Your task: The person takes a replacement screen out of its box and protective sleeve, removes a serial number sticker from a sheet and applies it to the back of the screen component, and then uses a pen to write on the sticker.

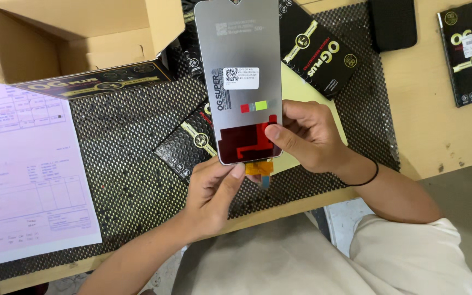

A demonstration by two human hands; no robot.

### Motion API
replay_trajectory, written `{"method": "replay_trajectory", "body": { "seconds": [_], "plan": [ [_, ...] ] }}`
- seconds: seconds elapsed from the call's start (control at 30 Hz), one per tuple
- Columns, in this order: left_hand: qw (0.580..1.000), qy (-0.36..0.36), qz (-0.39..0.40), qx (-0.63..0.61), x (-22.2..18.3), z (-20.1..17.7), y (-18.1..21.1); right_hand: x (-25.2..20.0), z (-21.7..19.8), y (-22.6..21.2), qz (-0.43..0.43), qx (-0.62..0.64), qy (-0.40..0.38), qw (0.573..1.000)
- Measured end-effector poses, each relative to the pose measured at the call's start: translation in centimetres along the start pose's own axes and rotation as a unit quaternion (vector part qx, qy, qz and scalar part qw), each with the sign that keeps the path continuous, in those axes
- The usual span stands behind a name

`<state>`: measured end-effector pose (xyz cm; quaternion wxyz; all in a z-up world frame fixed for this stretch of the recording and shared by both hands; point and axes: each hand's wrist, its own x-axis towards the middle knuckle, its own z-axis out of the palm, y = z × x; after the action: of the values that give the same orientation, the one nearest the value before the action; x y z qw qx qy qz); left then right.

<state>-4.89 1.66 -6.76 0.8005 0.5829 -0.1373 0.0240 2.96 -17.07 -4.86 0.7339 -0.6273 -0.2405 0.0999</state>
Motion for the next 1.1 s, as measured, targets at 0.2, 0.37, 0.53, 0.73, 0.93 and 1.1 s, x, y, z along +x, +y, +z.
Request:
{"method": "replay_trajectory", "body": {
  "seconds": [0.2, 0.37, 0.53, 0.73, 0.93, 1.1],
  "plan": [
    [1.0, -0.003, -0.016, 0.016, 0.1, 0.3, 0.6, -0.7, -0.6, 1.6, 0.014, 0.006, 0.015, 1.0],
    [0.999, 0.027, -0.021, 0.013, 0.2, 0.4, 0.2, -0.8, 0.2, 1.8, 0.015, 0.001, 0.027, 1.0],
    [0.998, 0.052, -0.033, 0.03, 0.3, 0.5, 0.4, -1.3, 0.6, 2.8, 0.022, 0.009, 0.043, 0.999],
    [0.995, 0.081, -0.046, 0.032, 0.1, 0.8, -0.5, -1.6, 1.0, 3.4, 0.03, 0.003, 0.056, 0.998],
    [0.993, 0.098, -0.063, -0.009, -0.6, 0.9, -1.4, -1.3, 1.8, 2.8, 0.024, -0.002, 0.079, 0.997],
    [0.987, 0.068, -0.113, -0.088, 0.1, 1.7, -0.3, -1.4, 1.4, 2.5, -0.02, -0.036, 0.088, 0.995]
  ]
}}
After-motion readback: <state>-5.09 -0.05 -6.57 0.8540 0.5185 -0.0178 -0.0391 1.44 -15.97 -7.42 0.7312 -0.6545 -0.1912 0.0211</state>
